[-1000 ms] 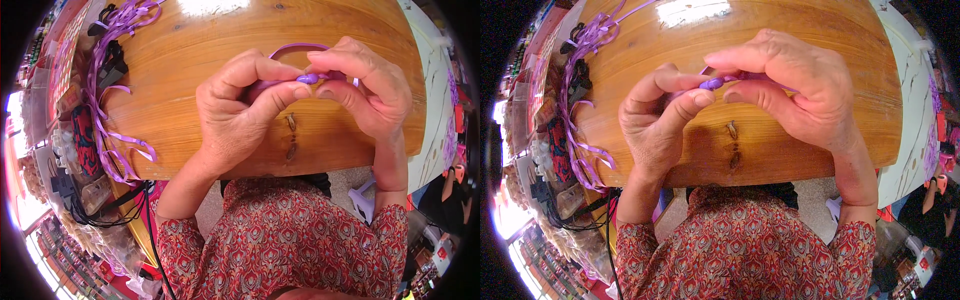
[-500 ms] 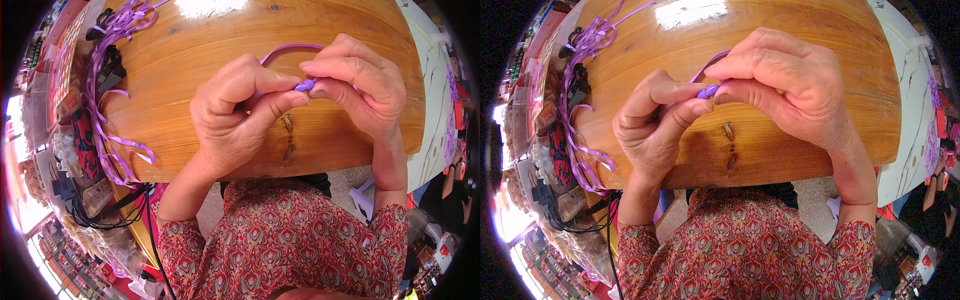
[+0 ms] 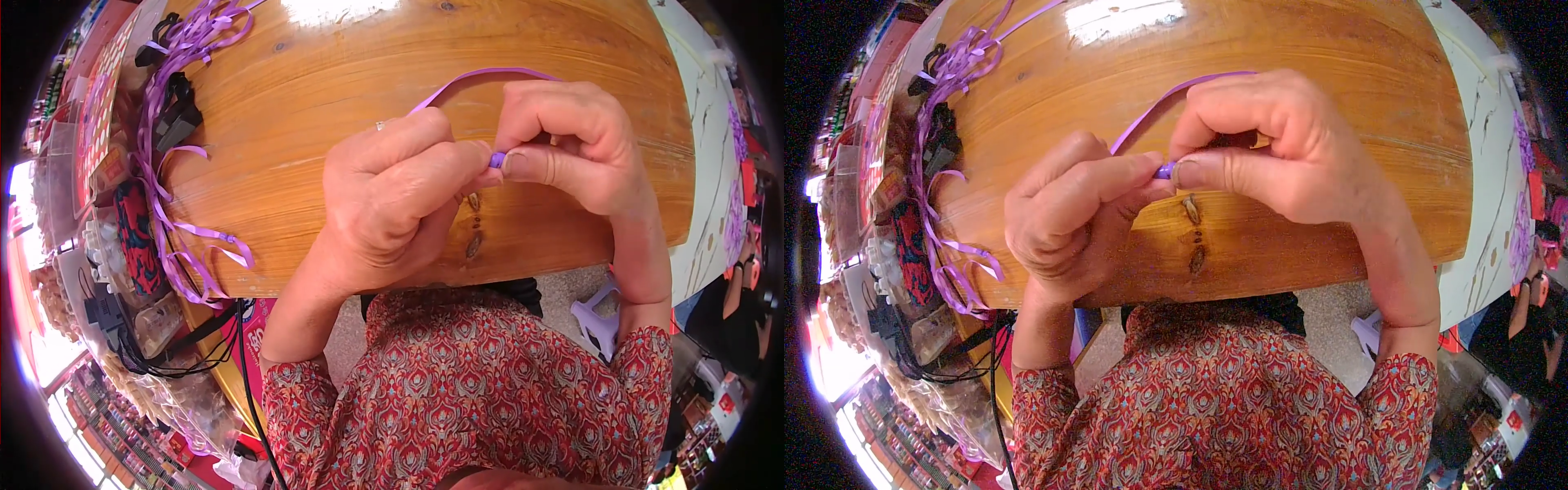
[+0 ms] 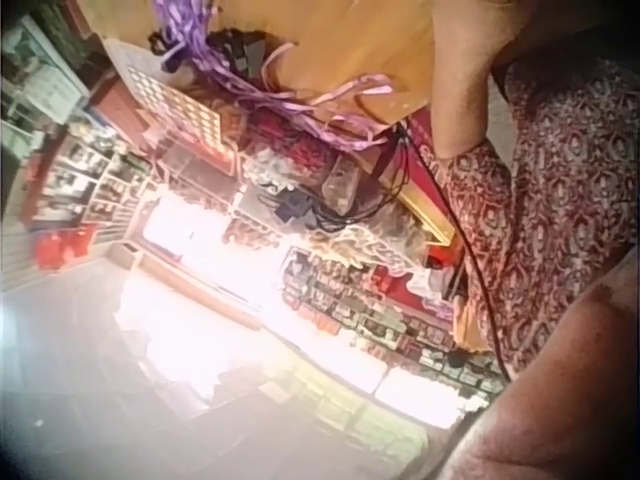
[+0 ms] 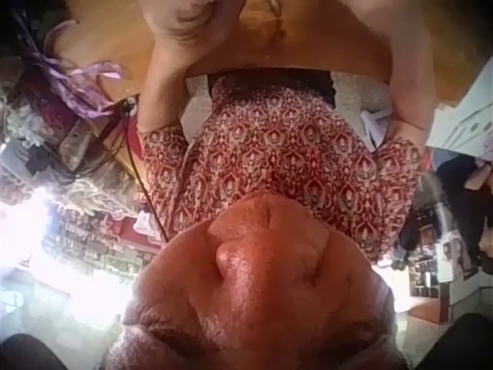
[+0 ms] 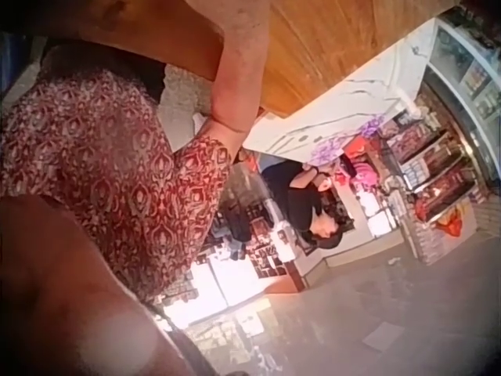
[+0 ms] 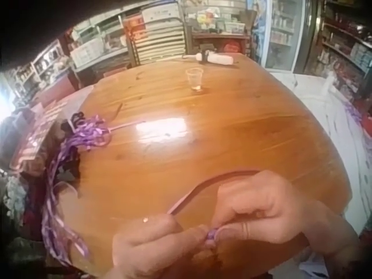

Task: The person ties knots in purple ribbons by hand, handling them one at a time. They continue to form knots along the length of the ribbon before setting it aside.

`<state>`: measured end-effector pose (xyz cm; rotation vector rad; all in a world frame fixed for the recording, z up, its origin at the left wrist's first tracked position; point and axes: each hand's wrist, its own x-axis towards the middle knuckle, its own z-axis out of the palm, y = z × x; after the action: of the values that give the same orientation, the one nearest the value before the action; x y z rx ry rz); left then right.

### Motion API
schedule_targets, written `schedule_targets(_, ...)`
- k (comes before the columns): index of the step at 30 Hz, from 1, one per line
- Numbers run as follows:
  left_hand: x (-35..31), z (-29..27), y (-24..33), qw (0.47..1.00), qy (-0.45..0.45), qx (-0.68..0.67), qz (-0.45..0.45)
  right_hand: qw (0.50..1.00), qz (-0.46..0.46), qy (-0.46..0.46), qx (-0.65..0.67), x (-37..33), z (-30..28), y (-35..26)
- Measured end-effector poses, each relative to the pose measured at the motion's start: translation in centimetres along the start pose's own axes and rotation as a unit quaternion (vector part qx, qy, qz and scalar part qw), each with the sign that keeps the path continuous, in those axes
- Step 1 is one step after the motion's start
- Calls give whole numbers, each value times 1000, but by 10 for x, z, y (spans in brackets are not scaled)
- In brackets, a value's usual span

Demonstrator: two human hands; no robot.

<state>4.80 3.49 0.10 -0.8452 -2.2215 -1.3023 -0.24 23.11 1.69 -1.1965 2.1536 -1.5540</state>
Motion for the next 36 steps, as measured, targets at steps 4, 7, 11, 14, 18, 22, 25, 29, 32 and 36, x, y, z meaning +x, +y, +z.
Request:
schedule_targets(4,0,-2,-4,999,-26,-43,3,968,130,-16,213,-2,6,1)
schedule_targets(7,0,-3,-3,997,-27,-64,-22,926,213,-21,311,0,10,0)
schedule_targets(11,1,7,-7,996,30,-61,-63,936,208,24,284,-1,5,-2)
schedule_targets(14,-2,9,-7,975,78,-126,-163,949,188,45,249,1,1,-2)
schedule_targets(18,-2,8,-5,925,118,-238,-270,978,106,100,152,-3,1,4)
schedule_targets(22,-1,8,-3,894,109,-300,-314,992,-34,108,-53,0,1,5)
schedule_targets(25,-1,6,-1,894,89,-315,-306,980,-81,134,-120,0,4,5)
schedule_targets(29,-1,4,-4,907,59,-311,-279,966,-133,129,-182,1,3,7)
schedule_targets(32,-3,5,-9,925,31,-300,-230,968,-123,133,-174,2,3,7)
schedule_targets(36,-2,4,-6,911,40,-311,-269,972,-103,136,-163,2,3,9)
